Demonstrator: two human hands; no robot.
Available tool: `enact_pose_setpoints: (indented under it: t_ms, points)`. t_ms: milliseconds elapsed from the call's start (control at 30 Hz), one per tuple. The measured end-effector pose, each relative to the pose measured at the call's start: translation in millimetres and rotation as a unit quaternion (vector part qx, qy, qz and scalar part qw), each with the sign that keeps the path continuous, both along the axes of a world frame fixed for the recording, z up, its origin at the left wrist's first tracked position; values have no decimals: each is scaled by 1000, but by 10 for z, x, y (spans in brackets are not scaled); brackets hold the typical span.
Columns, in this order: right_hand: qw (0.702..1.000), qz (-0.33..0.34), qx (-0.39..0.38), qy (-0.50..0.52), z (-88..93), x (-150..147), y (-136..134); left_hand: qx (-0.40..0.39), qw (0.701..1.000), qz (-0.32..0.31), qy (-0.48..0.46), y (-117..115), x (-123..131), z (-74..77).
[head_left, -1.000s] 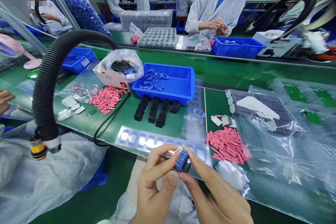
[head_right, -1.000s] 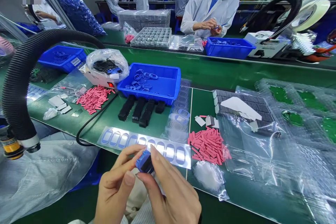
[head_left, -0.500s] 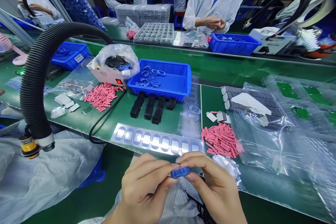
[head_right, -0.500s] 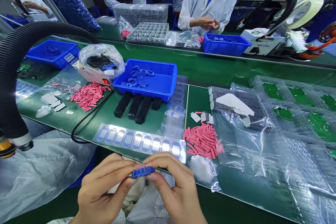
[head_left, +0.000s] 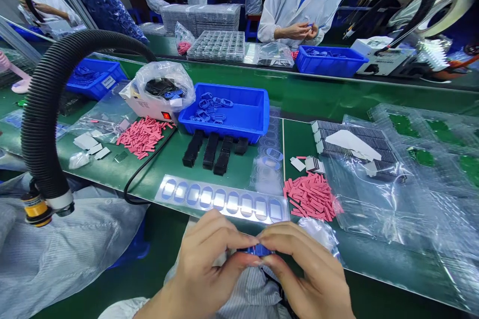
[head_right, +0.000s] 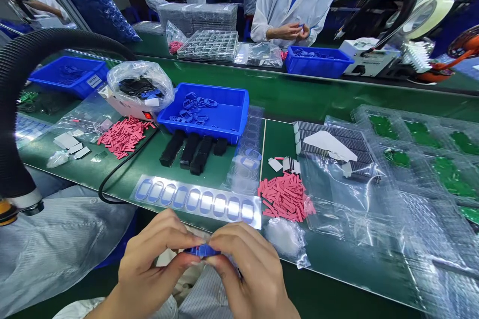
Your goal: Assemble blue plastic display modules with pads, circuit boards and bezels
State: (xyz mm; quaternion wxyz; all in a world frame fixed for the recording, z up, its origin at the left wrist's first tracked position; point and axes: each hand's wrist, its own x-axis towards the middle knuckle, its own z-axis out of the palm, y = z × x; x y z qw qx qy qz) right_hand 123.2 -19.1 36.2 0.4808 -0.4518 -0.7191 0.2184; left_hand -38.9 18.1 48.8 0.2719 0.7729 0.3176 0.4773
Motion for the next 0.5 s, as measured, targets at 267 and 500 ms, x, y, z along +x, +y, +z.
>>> enact_pose_setpoints:
  t_ms: [267, 500]
  points:
    - [993, 1, 54, -100, 78, 132, 61, 23, 996, 18, 85, 8, -83, -12]
    - [984, -173, 40, 23, -27, -132, -76, 34, 998, 42, 14, -53, 6, -1]
